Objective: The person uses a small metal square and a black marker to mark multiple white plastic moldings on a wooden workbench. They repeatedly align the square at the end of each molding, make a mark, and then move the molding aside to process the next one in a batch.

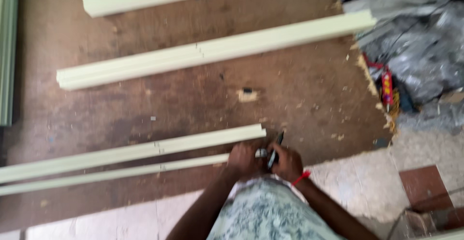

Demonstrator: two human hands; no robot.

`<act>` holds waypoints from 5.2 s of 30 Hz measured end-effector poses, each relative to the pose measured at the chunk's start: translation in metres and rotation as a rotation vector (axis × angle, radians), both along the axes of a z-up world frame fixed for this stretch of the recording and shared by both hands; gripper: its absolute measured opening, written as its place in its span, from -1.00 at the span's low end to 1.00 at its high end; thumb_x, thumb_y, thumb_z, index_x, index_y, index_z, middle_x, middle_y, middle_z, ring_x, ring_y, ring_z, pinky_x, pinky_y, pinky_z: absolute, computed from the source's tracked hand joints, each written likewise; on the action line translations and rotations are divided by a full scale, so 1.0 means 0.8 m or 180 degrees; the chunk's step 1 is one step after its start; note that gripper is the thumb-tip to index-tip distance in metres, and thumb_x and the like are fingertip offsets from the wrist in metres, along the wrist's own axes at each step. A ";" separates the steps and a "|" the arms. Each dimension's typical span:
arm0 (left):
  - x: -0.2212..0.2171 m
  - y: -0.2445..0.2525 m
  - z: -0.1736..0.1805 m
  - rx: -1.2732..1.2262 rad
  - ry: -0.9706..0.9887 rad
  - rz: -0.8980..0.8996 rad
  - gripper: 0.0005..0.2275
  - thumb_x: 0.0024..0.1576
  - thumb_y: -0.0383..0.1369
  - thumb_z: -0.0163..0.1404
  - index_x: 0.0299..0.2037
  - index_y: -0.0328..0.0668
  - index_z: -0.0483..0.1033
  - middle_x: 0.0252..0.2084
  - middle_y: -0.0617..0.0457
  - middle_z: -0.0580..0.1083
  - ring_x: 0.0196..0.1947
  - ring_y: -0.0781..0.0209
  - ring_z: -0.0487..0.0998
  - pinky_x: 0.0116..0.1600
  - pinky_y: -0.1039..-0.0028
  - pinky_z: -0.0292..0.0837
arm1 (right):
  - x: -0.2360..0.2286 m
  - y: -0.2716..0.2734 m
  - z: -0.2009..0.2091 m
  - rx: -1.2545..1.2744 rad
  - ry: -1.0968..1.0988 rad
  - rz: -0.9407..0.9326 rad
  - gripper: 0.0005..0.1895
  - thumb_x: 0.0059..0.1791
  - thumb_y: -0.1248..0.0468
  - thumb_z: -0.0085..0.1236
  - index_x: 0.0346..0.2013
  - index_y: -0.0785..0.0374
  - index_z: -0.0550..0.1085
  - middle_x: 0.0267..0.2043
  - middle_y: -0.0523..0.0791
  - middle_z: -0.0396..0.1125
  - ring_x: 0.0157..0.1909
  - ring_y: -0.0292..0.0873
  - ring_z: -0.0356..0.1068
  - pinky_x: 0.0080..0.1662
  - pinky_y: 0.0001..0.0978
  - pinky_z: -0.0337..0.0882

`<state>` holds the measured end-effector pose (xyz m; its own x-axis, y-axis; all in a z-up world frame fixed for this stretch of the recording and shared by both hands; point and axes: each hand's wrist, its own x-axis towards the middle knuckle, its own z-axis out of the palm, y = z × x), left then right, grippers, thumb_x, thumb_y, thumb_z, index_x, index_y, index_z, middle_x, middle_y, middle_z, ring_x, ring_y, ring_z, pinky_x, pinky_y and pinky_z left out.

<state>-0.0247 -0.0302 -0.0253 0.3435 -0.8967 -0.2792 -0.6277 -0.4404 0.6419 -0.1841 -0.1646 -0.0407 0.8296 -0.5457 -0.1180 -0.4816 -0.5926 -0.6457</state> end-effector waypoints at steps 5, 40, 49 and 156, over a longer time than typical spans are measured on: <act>-0.002 0.012 0.032 -0.0011 -0.0411 -0.0252 -0.55 0.06 -0.17 0.17 0.12 -0.17 0.44 -0.16 -0.25 0.54 -0.11 -0.23 0.57 -0.02 0.04 0.51 | 0.011 -0.007 -0.029 0.0579 -0.1078 -0.1075 -0.63 -0.20 0.40 0.26 -0.13 0.12 0.47 -0.28 -0.08 0.45 -0.21 -0.14 0.50 -0.15 -0.33 0.47; 0.014 -0.004 0.042 -0.0954 -0.0382 0.0506 -0.74 0.02 -0.24 0.21 -0.08 0.01 0.67 -0.19 -0.03 0.60 -0.25 -0.03 0.65 -0.14 0.20 0.59 | 0.026 -0.004 0.063 -0.0147 -0.0873 0.0022 -0.61 -0.25 0.40 0.15 -0.13 0.14 0.51 -0.30 -0.03 0.49 -0.22 0.03 0.53 -0.17 -0.14 0.47; 0.011 -0.004 0.027 -0.1168 -0.0416 0.0509 -0.82 0.05 -0.22 0.21 -0.19 0.00 0.66 -0.23 0.02 0.62 -0.25 -0.03 0.65 -0.17 0.18 0.58 | 0.016 -0.012 0.049 0.0007 -0.1033 0.0169 -0.67 -0.20 0.38 0.12 -0.14 0.16 0.50 -0.29 -0.02 0.49 -0.27 0.03 0.54 -0.17 -0.20 0.49; 0.062 -0.019 0.006 -0.0905 -0.0515 0.0248 -0.79 0.03 -0.32 0.21 -0.13 -0.05 0.64 -0.11 0.05 0.61 -0.16 0.10 0.64 -0.11 0.28 0.62 | 0.067 -0.036 0.022 0.1113 -0.1541 -0.0168 -0.61 0.06 0.14 0.05 0.14 0.23 0.48 -0.45 -0.22 0.43 -0.40 -0.38 0.45 -0.36 -0.49 0.44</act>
